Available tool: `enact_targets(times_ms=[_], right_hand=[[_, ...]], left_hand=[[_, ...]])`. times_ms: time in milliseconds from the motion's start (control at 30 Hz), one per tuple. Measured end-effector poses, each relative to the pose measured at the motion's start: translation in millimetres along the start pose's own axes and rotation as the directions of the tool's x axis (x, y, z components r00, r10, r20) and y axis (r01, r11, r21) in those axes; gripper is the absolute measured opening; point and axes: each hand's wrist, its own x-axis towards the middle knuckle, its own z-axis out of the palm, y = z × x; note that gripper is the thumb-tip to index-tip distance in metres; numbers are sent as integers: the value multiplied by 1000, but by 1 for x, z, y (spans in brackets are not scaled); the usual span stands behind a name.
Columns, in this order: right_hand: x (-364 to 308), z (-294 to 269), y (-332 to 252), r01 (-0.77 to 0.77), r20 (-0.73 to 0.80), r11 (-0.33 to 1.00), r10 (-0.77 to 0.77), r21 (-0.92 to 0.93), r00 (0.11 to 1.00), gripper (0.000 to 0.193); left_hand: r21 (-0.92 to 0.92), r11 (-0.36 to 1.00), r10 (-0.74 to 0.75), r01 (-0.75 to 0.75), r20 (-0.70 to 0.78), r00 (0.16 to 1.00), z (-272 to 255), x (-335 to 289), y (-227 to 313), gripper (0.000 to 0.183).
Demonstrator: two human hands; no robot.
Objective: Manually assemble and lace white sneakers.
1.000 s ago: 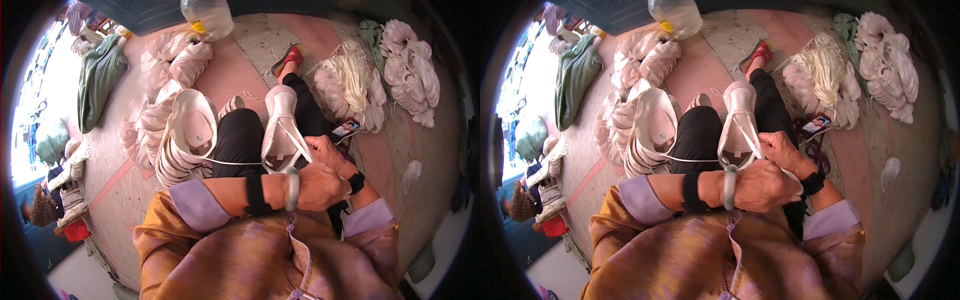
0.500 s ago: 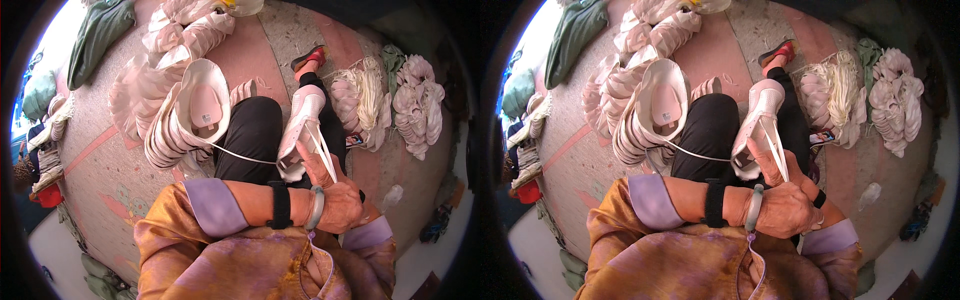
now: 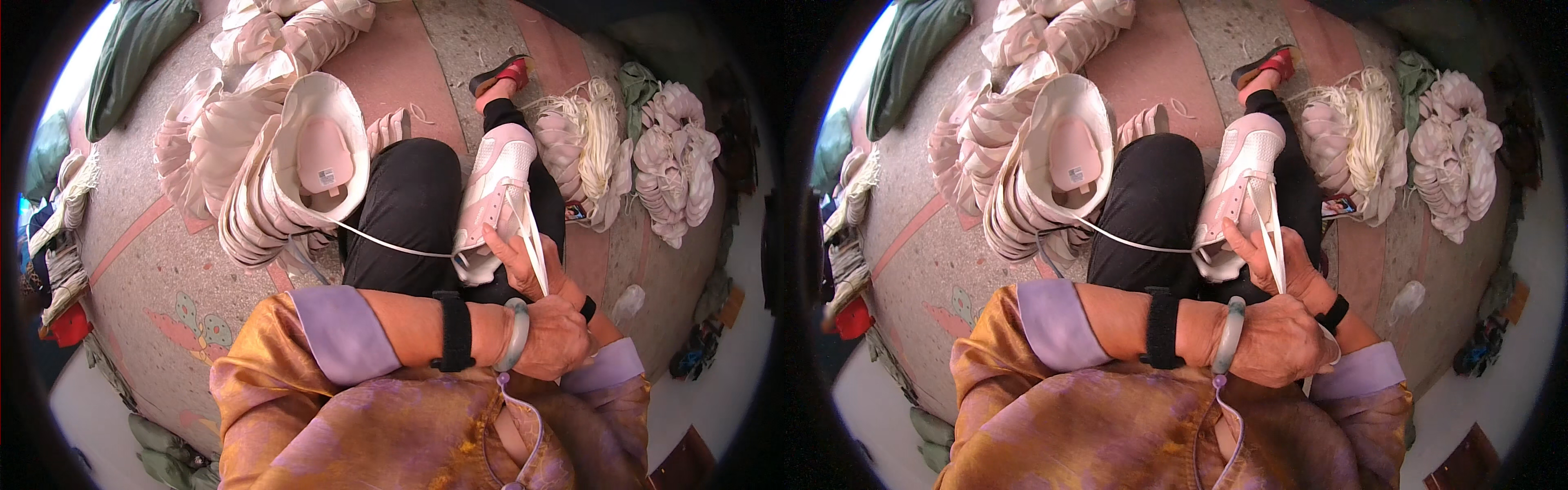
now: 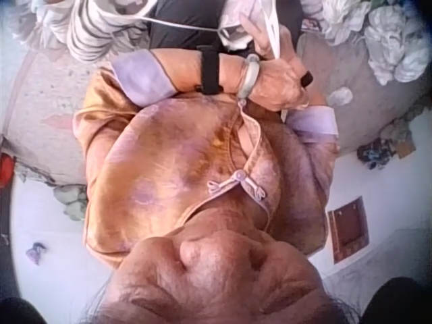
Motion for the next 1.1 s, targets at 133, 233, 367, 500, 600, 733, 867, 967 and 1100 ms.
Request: enact_targets(times_ms=[133,233,367,500,600,733,867,967,1100], right_hand=[[-2,1,-1,-5,-14,1000,5,0,1000,57],[-4,2,-1,-13,-34,1000,12,-8,999,57],[-4,1,1,33,-182,990,-8,137,983,54],[-21,6,4,37,-282,950,55,310,958,49],[-16,19,4,-89,-330,969,164,231,930,49],[-4,3,5,-222,-351,889,373,401,859,53],[8,-4,0,-154,-336,768,439,621,833,42],[-5,-10,-2,-202,-64,820,278,536,958,12],[-55,-18,-2,-197,-133,789,331,581,934,10]], left_hand=[[3,1000,-11,11,8,1000,5,0,-1,7],[10,1000,-9,8,66,998,6,4,1,7],[29,991,-131,128,122,984,-1,10,6,9],[68,987,-146,143,41,988,-17,21,18,13],[56,994,-91,94,-64,994,-11,30,19,15],[56,996,-74,74,-1,997,-2,36,17,15],[215,976,-43,29,63,997,-3,36,24,18],[303,949,-129,89,113,985,-20,32,36,19],[329,900,-324,285,67,944,-35,9,50,16]])
